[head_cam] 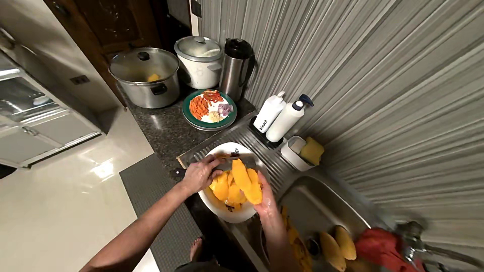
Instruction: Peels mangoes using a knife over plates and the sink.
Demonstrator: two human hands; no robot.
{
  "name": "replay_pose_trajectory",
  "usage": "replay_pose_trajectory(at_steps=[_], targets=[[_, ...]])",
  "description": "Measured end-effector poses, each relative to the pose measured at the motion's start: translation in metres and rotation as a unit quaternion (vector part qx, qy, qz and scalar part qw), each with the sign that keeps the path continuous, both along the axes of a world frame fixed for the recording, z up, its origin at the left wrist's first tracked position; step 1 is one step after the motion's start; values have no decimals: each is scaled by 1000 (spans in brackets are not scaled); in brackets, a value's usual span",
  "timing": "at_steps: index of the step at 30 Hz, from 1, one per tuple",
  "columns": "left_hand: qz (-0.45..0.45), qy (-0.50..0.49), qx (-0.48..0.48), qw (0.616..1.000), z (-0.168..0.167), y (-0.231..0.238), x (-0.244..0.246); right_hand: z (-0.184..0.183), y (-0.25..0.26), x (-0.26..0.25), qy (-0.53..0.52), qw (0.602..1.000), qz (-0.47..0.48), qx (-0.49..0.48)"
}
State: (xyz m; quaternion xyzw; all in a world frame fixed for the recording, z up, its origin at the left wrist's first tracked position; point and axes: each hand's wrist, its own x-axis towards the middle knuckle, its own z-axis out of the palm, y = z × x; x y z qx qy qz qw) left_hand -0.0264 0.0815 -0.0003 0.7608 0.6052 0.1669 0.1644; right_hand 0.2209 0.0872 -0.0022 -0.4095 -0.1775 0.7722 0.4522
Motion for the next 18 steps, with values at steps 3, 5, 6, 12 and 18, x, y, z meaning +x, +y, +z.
replay_pose_trajectory(at_steps=[3,5,6,12,18], targets=[[12,113,143,983,9,0,-9,0,-1,13,-23,998,-3,53],[31,142,248,958,16,-1,-14,1,1,20,27,999,-20,42],[48,133,262,954,21,-3,-15,0,3,23,67,997,-26,27],[-37,-210,-3,977,19,-65,24,7,4,15,189,979,-71,-13],[-83,-236,5,968,-1,-112,58,14,12,-3,204,977,-47,33]])
